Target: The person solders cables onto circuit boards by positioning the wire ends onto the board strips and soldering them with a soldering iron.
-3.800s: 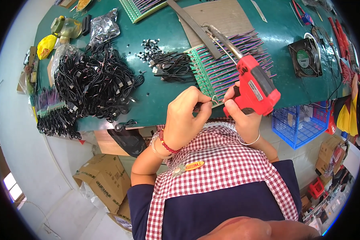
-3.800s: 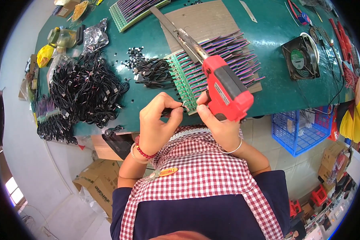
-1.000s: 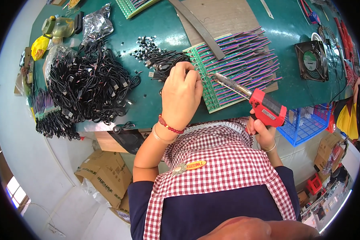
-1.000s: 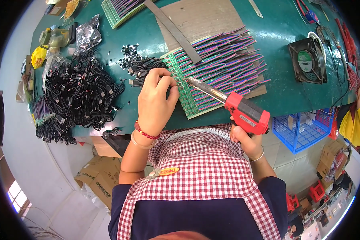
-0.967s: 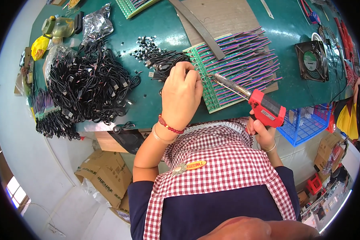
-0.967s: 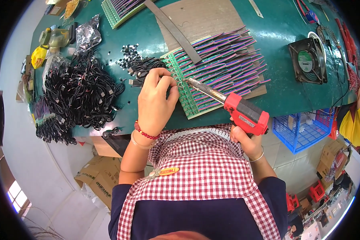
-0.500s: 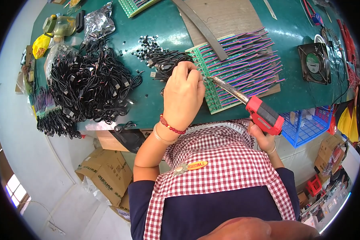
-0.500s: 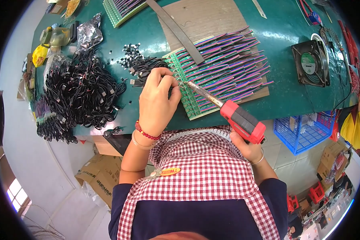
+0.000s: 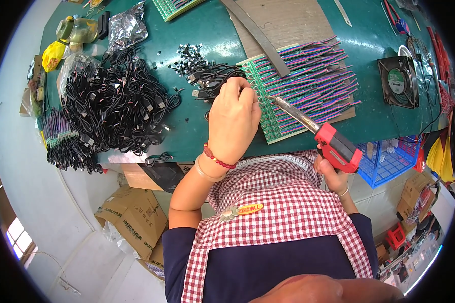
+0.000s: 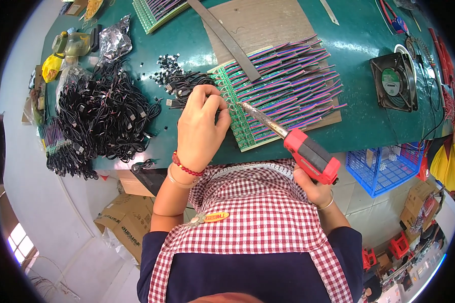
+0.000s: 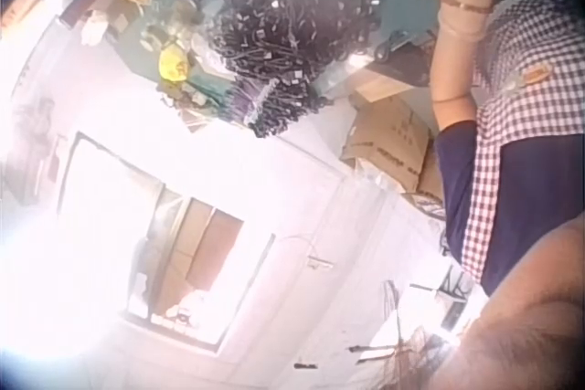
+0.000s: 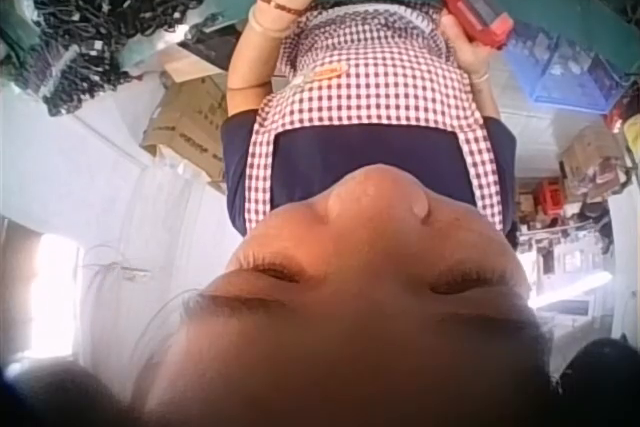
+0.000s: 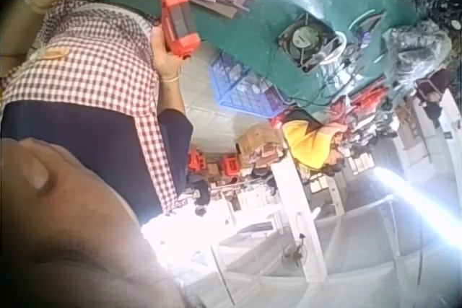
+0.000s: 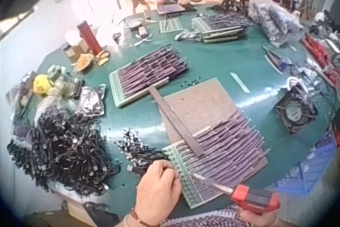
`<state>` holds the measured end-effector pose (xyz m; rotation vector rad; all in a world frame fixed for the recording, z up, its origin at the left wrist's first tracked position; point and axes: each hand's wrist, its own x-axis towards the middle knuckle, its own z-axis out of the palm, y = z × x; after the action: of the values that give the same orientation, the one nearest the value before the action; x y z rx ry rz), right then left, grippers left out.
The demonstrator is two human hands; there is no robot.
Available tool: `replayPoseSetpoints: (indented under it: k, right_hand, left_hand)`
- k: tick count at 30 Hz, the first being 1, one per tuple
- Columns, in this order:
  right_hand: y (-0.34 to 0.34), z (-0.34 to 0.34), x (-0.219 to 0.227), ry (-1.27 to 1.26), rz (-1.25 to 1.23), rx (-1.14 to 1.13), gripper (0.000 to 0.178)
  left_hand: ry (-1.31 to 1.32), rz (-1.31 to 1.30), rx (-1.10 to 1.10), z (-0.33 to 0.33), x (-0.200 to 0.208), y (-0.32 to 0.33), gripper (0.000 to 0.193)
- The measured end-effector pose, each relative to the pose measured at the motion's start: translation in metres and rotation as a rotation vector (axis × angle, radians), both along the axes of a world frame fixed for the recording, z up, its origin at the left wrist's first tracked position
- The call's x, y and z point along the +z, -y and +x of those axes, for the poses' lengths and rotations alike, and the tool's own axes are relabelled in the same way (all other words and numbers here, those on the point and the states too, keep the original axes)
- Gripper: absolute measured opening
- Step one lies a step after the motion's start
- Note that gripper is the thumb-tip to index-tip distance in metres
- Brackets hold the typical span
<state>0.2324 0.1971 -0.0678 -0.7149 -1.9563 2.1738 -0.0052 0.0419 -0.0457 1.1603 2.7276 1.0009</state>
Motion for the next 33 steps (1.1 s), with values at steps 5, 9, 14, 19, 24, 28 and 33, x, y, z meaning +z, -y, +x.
replayPoseSetpoints:
  k: [5, 9, 14, 19, 24, 28, 33]
  right_hand:
    - [0.001, 0.0, -0.002, -0.033, 0.077, 0.044, 0.041]
    - [0.003, -0.002, 0.001, -0.018, 0.01, -0.01, 0.042]
    - [0.004, -0.004, 0.002, -0.013, -0.022, -0.042, 0.043]
    - [0.005, -0.003, 0.001, -0.011, -0.03, -0.021, 0.041]
    - [0.003, -0.002, 0.006, -0.013, -0.168, -0.075, 0.022]
    - [0.005, -0.004, 0.006, -0.025, -0.176, -0.091, 0.022]
    - [0.004, 0.004, -0.01, -0.047, -0.006, 0.014, 0.039]
  left_hand:
    - [-0.008, 0.001, -0.005, 0.0, -0.001, 0.0, 0.012]
    - [0.016, 0.002, 0.012, 0.0, -0.001, 0.0, 0.012]
    - [0.009, 0.019, 0.013, 0.002, -0.004, 0.0, 0.012]
    - [0.028, 0.018, 0.027, 0.004, 0.0, 0.0, 0.014]
    - [-0.001, 0.022, 0.041, 0.004, -0.004, 0.0, 0.014]
    - [-0.005, 0.011, 0.05, 0.004, -0.008, -0.001, 0.013]
    - [0.013, 0.015, 0.053, 0.004, -0.005, -0.001, 0.013]
